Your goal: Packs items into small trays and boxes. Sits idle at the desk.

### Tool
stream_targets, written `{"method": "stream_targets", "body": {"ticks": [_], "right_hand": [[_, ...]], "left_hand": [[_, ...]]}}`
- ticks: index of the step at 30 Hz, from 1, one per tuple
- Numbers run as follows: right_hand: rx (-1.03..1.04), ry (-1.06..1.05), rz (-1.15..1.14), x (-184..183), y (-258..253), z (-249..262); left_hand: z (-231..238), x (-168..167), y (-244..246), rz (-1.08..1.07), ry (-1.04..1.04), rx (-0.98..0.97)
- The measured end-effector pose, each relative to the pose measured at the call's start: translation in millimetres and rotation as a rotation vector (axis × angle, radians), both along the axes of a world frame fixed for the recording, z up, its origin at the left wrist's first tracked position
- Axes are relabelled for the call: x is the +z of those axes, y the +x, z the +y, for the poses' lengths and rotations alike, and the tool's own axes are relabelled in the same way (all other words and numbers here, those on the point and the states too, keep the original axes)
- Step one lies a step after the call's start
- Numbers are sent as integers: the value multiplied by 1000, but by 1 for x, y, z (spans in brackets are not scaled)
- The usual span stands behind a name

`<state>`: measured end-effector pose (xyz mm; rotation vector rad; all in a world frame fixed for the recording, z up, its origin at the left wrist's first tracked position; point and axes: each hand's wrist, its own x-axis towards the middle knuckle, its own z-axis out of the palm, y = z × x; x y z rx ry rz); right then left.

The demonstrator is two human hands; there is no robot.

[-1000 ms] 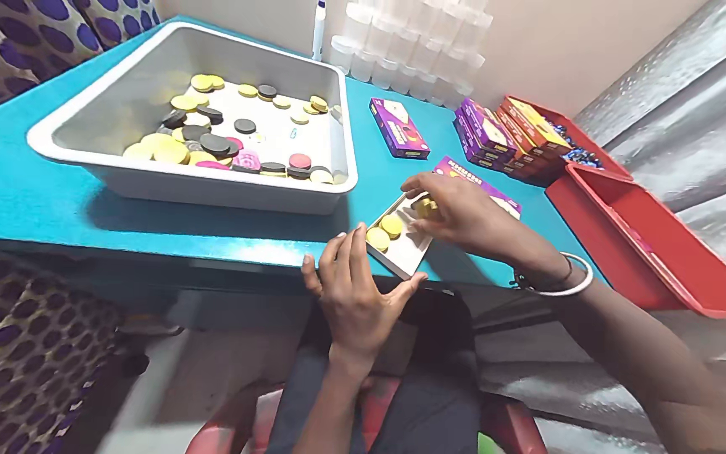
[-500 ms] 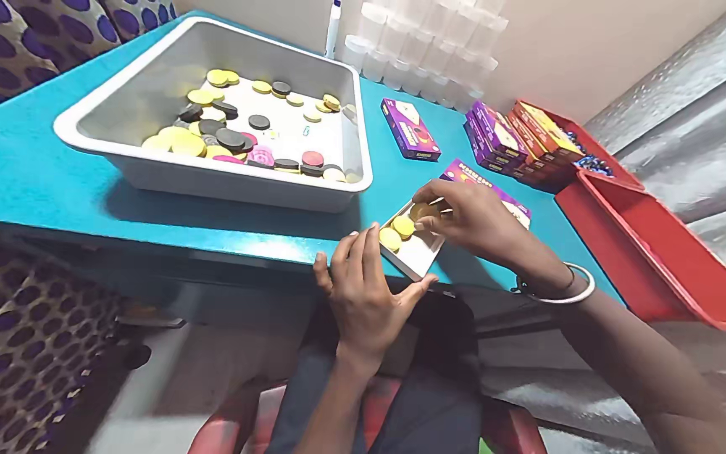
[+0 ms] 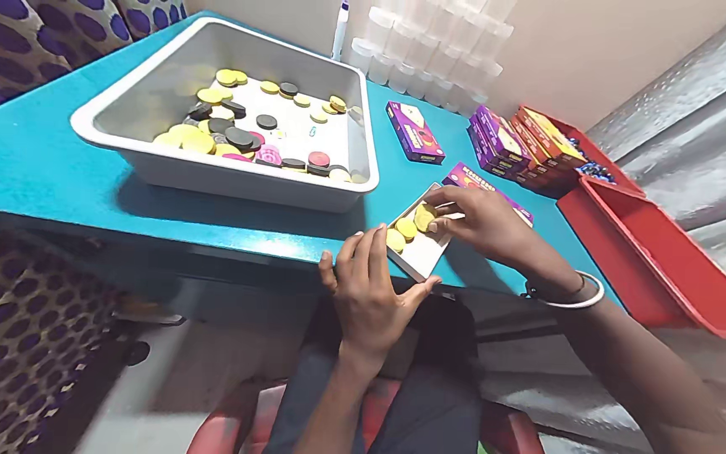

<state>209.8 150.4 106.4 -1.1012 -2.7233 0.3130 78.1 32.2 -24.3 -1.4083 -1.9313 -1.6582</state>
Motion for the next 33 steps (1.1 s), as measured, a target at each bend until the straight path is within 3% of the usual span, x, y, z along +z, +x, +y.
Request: {"method": "stream_targets", "body": {"ticks": [3, 28, 33], "right_hand": [[16, 72, -18, -5, 1, 1], [-100, -49, -48, 1, -15, 4], [-44, 215, -11, 20, -22, 0]], "left_hand": [[1, 0, 1, 2, 2, -1], [1, 1, 0, -5, 10, -5], [0, 2, -2, -8, 3, -1]]}}
